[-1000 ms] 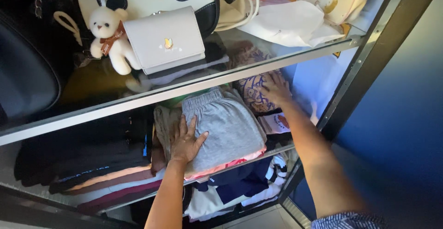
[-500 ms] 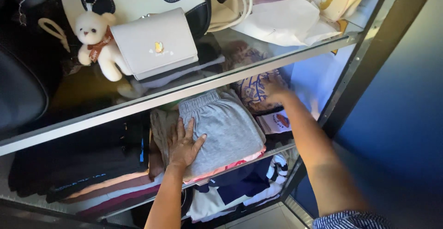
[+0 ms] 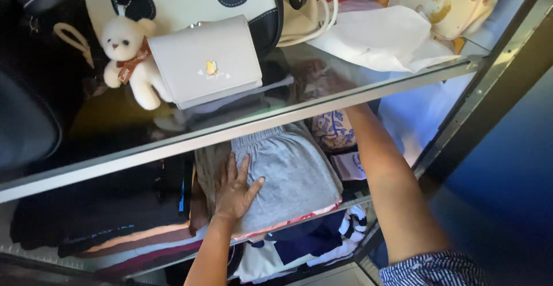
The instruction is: Folding and organizing clothes in a wardrobe.
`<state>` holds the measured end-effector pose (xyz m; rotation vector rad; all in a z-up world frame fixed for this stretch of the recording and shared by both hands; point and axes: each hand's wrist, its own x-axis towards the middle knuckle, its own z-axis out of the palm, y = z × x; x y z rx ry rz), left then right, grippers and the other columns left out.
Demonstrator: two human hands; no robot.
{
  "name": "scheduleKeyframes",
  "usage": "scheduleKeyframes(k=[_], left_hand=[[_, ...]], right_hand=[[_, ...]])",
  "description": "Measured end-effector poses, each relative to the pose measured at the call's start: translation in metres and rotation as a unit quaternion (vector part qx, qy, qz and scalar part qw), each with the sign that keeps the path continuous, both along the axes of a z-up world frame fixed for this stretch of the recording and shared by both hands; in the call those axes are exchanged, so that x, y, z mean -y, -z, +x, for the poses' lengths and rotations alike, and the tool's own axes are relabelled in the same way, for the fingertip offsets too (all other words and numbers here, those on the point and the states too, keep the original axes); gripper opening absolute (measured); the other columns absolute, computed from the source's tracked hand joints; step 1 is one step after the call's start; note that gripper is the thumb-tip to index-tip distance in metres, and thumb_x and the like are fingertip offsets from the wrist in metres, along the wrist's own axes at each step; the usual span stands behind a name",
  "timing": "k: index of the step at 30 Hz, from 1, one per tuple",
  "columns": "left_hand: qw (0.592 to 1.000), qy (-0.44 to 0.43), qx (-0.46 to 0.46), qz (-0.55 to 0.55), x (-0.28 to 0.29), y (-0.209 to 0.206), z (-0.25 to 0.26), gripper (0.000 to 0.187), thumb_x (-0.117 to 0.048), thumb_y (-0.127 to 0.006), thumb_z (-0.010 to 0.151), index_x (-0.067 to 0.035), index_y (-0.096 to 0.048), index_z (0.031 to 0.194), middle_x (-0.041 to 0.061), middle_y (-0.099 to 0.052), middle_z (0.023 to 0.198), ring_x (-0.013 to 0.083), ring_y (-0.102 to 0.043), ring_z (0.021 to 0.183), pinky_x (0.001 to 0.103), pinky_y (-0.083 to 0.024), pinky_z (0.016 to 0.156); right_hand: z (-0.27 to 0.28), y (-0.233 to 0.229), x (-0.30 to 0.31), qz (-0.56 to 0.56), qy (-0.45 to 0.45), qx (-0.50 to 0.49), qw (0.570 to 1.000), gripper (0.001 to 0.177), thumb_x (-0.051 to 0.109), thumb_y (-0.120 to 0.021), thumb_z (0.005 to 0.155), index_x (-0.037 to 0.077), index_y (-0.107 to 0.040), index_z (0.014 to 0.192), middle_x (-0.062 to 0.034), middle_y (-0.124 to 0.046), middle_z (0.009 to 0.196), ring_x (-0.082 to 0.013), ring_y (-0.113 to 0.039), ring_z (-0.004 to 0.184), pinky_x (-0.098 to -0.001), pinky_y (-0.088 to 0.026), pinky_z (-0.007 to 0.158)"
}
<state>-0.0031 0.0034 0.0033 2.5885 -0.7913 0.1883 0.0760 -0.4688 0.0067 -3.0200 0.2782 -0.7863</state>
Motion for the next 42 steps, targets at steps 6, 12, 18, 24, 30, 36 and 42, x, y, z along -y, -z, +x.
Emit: scheduleKeyframes(k=[6,12,18,24,30,36,42], left_hand=[[1.000,0.013,-0.015,-0.014,-0.002,0.007,0.006,0.086,-0.070,-0.051,0.090,-0.024,-0.030,0.160,0.021,-0.013,0.168,0.0495,-0.015,0.151,0.057,-0.017,0.120],[0.999,-0.011,-0.034,0.018,0.001,-0.012,0.001,0.086,-0.070,-0.051,0.088,-0.027,-0.030,0.160,0.017,-0.014,0.169,0.0440,-0.020,0.151,0.057,-0.018,0.120],[1.000,0.004,-0.028,-0.006,-0.001,-0.001,0.004,0.086,-0.071,-0.049,0.090,-0.025,-0.030,0.159,0.018,-0.014,0.169,0.0455,-0.019,0.151,0.056,-0.019,0.119],[1.000,0.007,0.005,-0.003,-0.001,0.004,0.005,0.085,-0.069,-0.051,0.090,-0.026,-0.030,0.160,0.019,-0.015,0.168,0.0470,-0.022,0.149,0.057,-0.018,0.120],[0.997,0.015,0.058,-0.049,-0.005,-0.007,-0.014,0.078,-0.061,-0.057,0.092,-0.024,-0.036,0.157,0.022,-0.025,0.166,0.0472,-0.030,0.148,0.055,-0.029,0.118],[0.978,-0.029,0.030,-0.206,-0.011,0.001,-0.009,0.089,-0.052,-0.064,0.091,-0.005,-0.030,0.158,0.031,-0.036,0.158,0.0486,-0.042,0.140,0.049,-0.039,0.112],[0.977,-0.124,-0.106,-0.133,-0.013,0.004,0.028,0.095,-0.051,-0.072,0.088,0.001,-0.031,0.156,0.034,-0.058,0.133,0.0465,-0.059,0.125,0.048,-0.047,0.104]], right_hand=[[0.027,0.046,0.021,-0.064,0.018,0.044,0.997,0.050,0.036,-0.055,0.112,0.008,-0.051,0.153,-0.0225,-0.057,0.145,-0.0386,-0.055,0.135,-0.0510,-0.040,0.118],[0.098,0.135,0.085,-0.136,0.031,0.087,0.986,0.051,0.032,-0.056,0.112,0.004,-0.050,0.154,-0.0241,-0.061,0.139,-0.0386,-0.059,0.129,-0.0530,-0.041,0.111],[0.005,0.041,-0.013,-0.052,-0.087,0.265,0.959,0.046,0.036,-0.069,0.088,0.009,-0.071,0.125,-0.0226,-0.068,0.125,-0.0431,-0.064,0.118,-0.0548,-0.044,0.108],[-0.067,0.015,-0.098,0.328,-0.065,0.101,0.937,0.045,0.040,-0.064,0.097,0.004,-0.070,0.124,-0.0191,-0.073,0.110,-0.0363,-0.070,0.102,-0.0466,-0.052,0.093],[-0.129,-0.004,-0.146,0.343,-0.087,-0.076,0.932,0.076,0.059,-0.068,0.089,0.001,-0.059,0.137,-0.0255,-0.064,0.131,-0.0382,-0.060,0.123,-0.0434,-0.046,0.103],[-0.146,0.014,-0.152,0.360,-0.146,-0.020,0.921,0.087,0.060,-0.067,0.086,0.000,-0.051,0.146,-0.0265,-0.058,0.142,-0.0377,-0.054,0.135,-0.0429,-0.040,0.112],[-0.158,0.001,-0.166,0.281,-0.111,0.005,0.953,0.079,0.054,-0.070,0.083,0.002,-0.057,0.142,-0.0234,-0.056,0.145,-0.0381,-0.051,0.135,-0.0439,-0.038,0.115]])
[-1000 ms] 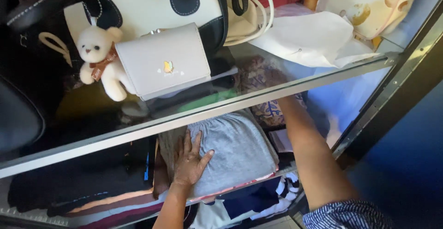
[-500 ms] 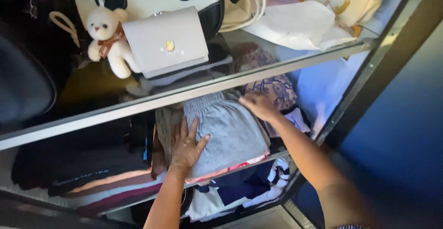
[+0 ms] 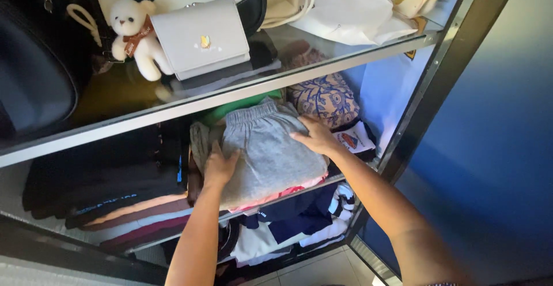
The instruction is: Folding and organizing clothes in a wardrobe.
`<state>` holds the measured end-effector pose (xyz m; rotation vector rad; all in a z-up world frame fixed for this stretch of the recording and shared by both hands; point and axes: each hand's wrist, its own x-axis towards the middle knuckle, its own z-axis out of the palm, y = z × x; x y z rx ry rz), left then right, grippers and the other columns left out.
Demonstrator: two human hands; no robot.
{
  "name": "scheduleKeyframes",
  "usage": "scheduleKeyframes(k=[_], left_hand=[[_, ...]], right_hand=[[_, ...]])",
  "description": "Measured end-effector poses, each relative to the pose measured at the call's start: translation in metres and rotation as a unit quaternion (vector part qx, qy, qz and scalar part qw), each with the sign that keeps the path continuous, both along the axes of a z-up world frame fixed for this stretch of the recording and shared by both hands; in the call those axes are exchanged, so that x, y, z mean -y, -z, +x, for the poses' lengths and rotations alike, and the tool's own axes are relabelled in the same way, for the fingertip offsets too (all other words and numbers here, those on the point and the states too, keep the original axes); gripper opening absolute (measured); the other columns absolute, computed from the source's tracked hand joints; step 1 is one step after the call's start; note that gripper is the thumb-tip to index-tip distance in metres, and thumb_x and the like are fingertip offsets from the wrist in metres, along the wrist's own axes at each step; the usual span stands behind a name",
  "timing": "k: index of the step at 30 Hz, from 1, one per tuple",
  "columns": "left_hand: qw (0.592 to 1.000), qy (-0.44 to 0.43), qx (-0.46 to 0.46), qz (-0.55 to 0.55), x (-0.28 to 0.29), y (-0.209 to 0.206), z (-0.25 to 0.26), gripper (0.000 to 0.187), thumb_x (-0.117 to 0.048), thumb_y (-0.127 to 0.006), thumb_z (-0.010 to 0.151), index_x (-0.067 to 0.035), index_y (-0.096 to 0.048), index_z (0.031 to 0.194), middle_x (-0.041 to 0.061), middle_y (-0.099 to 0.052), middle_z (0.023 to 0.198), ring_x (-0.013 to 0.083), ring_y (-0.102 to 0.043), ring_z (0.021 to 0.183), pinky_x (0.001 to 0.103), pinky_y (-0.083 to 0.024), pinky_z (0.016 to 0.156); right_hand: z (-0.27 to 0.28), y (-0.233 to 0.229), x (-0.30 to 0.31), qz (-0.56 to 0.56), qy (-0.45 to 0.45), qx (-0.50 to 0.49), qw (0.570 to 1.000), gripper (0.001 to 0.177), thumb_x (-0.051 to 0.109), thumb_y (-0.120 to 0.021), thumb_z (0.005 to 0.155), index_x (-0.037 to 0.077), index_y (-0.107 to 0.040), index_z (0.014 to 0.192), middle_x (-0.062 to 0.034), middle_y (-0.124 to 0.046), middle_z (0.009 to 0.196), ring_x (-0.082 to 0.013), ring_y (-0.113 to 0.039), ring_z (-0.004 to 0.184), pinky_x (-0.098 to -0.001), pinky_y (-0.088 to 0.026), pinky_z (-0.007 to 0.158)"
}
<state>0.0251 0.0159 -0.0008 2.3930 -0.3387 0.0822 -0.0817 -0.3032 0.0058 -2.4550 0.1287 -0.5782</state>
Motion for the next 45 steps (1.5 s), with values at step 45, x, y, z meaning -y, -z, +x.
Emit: scheduleKeyframes(k=[45], left_hand=[[0.993,-0.046,0.013,-0.106,-0.040,-0.022,-0.025,0.083,-0.029,-0.064,0.086,-0.007,-0.029,0.158,0.031,-0.055,0.143,0.0461,-0.052,0.134,0.047,-0.041,0.112]], right_hand=[[-0.010,0.001,0.006,0.307,-0.027,-0.100,0.946,0.074,0.046,-0.082,0.076,0.001,-0.065,0.132,-0.0131,-0.070,0.128,-0.0233,-0.064,0.117,-0.0356,-0.050,0.097]])
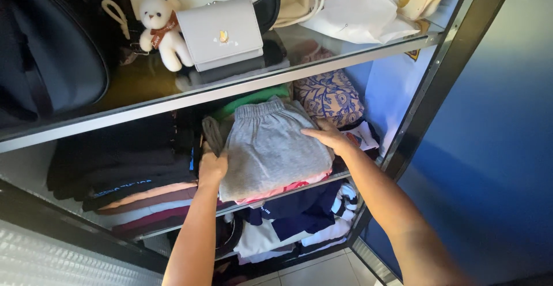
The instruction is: Folding and organizing clothes in a wardrobe.
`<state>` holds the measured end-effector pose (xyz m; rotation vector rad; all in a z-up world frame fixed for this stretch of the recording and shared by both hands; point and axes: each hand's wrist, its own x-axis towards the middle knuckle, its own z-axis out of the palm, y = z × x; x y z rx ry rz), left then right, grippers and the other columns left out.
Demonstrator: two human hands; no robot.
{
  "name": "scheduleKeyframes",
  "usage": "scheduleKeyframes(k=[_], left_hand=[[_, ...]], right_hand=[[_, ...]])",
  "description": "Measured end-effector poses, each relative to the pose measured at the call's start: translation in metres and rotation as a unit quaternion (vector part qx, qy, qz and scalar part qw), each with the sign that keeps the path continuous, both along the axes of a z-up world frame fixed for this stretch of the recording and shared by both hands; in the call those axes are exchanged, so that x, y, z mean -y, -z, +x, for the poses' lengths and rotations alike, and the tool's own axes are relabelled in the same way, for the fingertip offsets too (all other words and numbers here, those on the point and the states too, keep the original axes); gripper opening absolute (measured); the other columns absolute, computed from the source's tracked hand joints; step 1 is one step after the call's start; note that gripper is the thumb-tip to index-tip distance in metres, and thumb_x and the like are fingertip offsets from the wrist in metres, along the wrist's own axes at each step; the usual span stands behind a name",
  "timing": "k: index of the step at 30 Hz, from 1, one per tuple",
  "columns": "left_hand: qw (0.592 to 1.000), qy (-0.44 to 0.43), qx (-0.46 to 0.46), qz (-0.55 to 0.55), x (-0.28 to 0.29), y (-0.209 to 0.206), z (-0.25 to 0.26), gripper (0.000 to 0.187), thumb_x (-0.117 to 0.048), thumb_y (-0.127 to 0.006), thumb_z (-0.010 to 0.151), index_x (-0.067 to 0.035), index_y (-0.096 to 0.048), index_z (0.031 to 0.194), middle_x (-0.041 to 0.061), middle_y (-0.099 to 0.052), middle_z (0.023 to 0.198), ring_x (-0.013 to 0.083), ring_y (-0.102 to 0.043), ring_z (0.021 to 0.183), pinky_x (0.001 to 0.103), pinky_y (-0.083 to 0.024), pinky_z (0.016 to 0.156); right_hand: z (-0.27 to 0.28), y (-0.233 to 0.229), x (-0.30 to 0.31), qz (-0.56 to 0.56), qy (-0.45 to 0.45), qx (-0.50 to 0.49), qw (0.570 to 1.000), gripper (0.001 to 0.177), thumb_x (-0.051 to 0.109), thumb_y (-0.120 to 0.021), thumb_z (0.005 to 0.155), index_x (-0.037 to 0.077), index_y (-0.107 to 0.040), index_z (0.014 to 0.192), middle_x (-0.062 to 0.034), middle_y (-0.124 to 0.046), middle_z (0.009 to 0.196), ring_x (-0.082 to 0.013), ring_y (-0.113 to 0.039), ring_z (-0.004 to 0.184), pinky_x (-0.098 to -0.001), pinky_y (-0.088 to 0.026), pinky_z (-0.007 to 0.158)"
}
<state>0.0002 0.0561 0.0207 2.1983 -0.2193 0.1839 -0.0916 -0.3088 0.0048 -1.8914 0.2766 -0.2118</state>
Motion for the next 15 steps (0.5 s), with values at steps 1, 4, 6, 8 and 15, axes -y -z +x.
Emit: scheduleKeyframes(k=[1,4,6,8,15], left_hand=[[1.000,0.000,0.001,0.000,0.001,0.000,0.003,0.083,-0.029,-0.064,0.086,-0.007,-0.029,0.158,0.031,-0.055,0.143,0.0461,-0.052,0.134,0.047,-0.041,0.112],[0.997,-0.031,-0.036,0.066,0.004,0.010,0.015,0.080,-0.030,-0.060,0.093,-0.005,-0.026,0.161,0.033,-0.057,0.137,0.0486,-0.055,0.127,0.050,-0.043,0.109],[0.988,-0.054,0.058,0.135,0.007,0.032,0.029,0.072,-0.032,-0.061,0.094,0.002,-0.033,0.151,0.033,-0.053,0.144,0.0473,-0.056,0.126,0.050,-0.046,0.105],[0.983,-0.046,0.113,0.140,0.012,0.020,0.015,0.070,-0.034,-0.062,0.094,0.003,-0.038,0.148,0.031,-0.051,0.148,0.0461,-0.055,0.129,0.050,-0.047,0.104],[0.991,0.048,0.060,0.108,0.043,0.036,0.058,0.085,-0.049,-0.065,0.093,0.001,-0.037,0.155,0.033,-0.051,0.144,0.0462,-0.053,0.131,0.047,-0.044,0.109]], right_hand=[[-0.002,-0.005,-0.002,0.000,0.000,0.001,1.000,0.074,0.046,-0.082,0.076,0.001,-0.065,0.132,-0.0131,-0.070,0.128,-0.0233,-0.064,0.117,-0.0356,-0.050,0.097],[-0.006,-0.014,-0.006,-0.011,-0.024,0.054,0.998,0.067,0.045,-0.082,0.075,0.000,-0.071,0.123,-0.0139,-0.076,0.116,-0.0213,-0.070,0.106,-0.0344,-0.054,0.091],[-0.006,-0.017,-0.006,-0.067,-0.006,0.030,0.997,0.062,0.044,-0.083,0.075,0.000,-0.072,0.117,-0.0126,-0.077,0.107,-0.0184,-0.071,0.096,-0.0334,-0.055,0.085],[-0.004,-0.009,-0.003,-0.074,-0.003,0.028,0.997,0.062,0.043,-0.082,0.074,0.000,-0.072,0.119,-0.0155,-0.078,0.109,-0.0225,-0.071,0.099,-0.0359,-0.055,0.087],[0.010,0.021,-0.008,-0.381,0.052,0.166,0.908,0.068,0.031,-0.077,0.079,-0.002,-0.056,0.136,-0.0254,-0.056,0.140,-0.0429,-0.048,0.130,-0.0496,-0.036,0.112]])
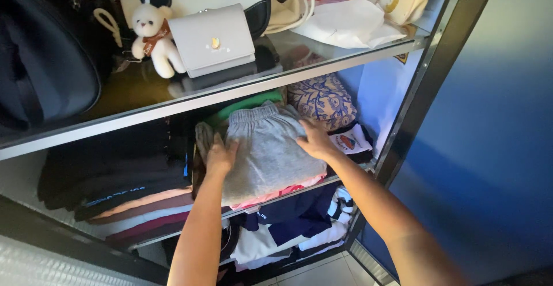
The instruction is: Folding and organizing clothes in a wardrobe.
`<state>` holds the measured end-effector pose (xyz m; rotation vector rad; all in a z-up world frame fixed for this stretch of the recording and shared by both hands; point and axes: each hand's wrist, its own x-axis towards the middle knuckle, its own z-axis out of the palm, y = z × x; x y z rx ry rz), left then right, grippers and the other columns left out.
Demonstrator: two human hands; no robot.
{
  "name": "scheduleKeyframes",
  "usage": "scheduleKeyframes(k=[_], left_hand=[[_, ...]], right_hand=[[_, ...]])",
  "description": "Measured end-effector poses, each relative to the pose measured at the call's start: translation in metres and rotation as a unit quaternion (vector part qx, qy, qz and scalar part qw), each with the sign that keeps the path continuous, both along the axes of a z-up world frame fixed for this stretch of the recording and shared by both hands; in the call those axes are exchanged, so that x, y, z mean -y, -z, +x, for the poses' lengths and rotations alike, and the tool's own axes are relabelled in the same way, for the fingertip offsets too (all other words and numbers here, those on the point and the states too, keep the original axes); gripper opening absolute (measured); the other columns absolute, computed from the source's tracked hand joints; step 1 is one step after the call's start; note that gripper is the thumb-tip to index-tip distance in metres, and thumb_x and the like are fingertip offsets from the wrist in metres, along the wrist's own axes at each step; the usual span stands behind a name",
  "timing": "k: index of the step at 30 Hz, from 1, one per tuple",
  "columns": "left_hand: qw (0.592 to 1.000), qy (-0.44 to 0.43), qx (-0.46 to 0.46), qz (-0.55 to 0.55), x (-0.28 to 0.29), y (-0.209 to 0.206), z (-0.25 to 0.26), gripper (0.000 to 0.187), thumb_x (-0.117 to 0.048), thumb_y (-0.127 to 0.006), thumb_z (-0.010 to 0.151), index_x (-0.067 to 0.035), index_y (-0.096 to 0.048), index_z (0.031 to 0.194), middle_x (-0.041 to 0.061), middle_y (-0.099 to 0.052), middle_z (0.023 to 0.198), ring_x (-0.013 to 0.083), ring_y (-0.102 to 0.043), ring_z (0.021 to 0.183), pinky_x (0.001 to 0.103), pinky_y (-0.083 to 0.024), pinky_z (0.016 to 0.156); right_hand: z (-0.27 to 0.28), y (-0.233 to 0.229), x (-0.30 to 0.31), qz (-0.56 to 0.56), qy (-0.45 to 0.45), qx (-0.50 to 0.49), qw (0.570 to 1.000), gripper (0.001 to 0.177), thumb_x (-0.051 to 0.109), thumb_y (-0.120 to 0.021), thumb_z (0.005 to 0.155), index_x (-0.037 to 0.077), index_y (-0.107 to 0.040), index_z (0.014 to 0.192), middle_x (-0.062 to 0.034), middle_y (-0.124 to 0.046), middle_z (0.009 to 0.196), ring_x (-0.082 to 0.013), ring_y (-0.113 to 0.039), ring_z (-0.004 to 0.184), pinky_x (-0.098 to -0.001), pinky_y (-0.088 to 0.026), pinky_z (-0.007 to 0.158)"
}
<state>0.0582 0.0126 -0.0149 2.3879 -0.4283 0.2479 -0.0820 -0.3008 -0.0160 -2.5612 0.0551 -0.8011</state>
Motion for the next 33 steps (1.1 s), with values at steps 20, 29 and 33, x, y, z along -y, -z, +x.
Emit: scheduleKeyframes(k=[20,29,33], left_hand=[[0.886,0.399,-0.014,-0.237,-0.031,-0.094,-0.109,0.026,0.005,-0.071,0.076,-0.004,-0.064,0.099,0.012,-0.058,0.131,0.0221,-0.056,0.125,0.032,-0.043,0.105],[0.875,0.441,0.077,-0.183,-0.058,-0.087,-0.224,0.074,-0.003,-0.082,0.060,0.001,-0.054,0.129,0.020,-0.049,0.145,0.0350,-0.047,0.137,0.046,-0.041,0.108],[0.852,0.510,0.012,-0.119,-0.066,-0.077,-0.246,0.069,-0.006,-0.084,0.071,0.001,-0.060,0.136,0.015,-0.069,0.131,0.0306,-0.068,0.122,0.040,-0.055,0.103]], right_hand=[[-0.043,-0.070,-0.019,0.183,-0.209,0.056,0.959,0.127,0.033,-0.096,0.064,0.000,-0.017,0.157,-0.0258,-0.032,0.159,-0.0364,-0.034,0.146,-0.0448,-0.028,0.119],[-0.117,-0.090,-0.016,0.154,-0.330,0.020,0.931,0.054,0.023,-0.096,0.068,0.009,-0.070,0.112,-0.0060,-0.074,0.120,-0.0249,-0.069,0.120,-0.0409,-0.042,0.116],[-0.157,-0.112,-0.032,0.088,-0.448,-0.069,0.887,0.044,0.019,-0.097,0.064,0.008,-0.068,0.095,-0.0080,-0.075,0.109,-0.0262,-0.071,0.113,-0.0447,-0.024,0.118]])
